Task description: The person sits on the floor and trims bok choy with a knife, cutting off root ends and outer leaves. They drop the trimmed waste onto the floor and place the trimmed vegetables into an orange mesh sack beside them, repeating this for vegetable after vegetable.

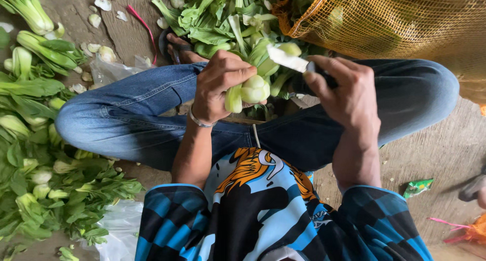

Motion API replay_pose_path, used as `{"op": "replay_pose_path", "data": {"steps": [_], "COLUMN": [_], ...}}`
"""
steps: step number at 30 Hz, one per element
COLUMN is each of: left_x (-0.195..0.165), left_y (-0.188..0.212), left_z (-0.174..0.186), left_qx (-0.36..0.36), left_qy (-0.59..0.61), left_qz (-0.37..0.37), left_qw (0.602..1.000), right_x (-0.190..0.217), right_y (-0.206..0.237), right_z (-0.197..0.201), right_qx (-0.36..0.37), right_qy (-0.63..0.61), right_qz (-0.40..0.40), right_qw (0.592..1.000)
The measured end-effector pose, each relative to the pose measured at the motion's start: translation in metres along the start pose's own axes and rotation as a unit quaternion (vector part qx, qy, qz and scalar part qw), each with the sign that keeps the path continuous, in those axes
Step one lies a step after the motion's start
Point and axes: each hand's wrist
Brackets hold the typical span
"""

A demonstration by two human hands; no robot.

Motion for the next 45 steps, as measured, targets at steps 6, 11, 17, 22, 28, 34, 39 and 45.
{"op": "replay_pose_path", "data": {"steps": [6, 11, 17, 22, 28, 34, 39, 45], "left_x": [0.014, 0.027, 0.021, 0.010, -0.002, -0.003, 0.020, 0.095], "left_y": [0.008, 0.026, 0.039, 0.034, 0.050, 0.066, 0.076, 0.080], "left_z": [0.009, -0.005, -0.013, -0.034, -0.101, -0.167, -0.173, -0.086], "left_qx": [0.024, 0.078, -0.040, -0.035, -0.106, -0.106, -0.144, -0.485], "left_qy": [-0.086, -0.117, -0.231, -0.056, 0.264, 0.502, 0.495, 0.434], "left_qz": [0.020, 0.178, 0.056, 0.117, 0.303, 0.350, 0.568, 0.546], "left_qw": [0.996, 0.974, 0.970, 0.991, 0.909, 0.784, 0.641, 0.527], "right_x": [-0.013, -0.021, -0.020, -0.006, 0.000, -0.014, -0.008, 0.010], "right_y": [0.005, 0.014, 0.023, 0.018, 0.008, 0.008, 0.004, 0.008], "right_z": [0.003, -0.002, -0.004, -0.018, -0.035, -0.042, -0.030, -0.022], "right_qx": [0.100, 0.093, 0.043, -0.053, 0.120, 0.002, -0.015, -0.035], "right_qy": [-0.163, -0.203, -0.254, -0.265, -0.246, -0.231, -0.196, -0.202], "right_qz": [-0.050, -0.018, -0.092, -0.046, -0.134, -0.169, -0.149, -0.138], "right_qw": [0.980, 0.975, 0.962, 0.962, 0.952, 0.958, 0.969, 0.969]}}
Point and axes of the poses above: each hand's wrist, its own y-axis away from the middle knuckle, its own z-axis out of the back of the hand, x = y × z, and after that the axes turned 2 degrees about -x, right-handed
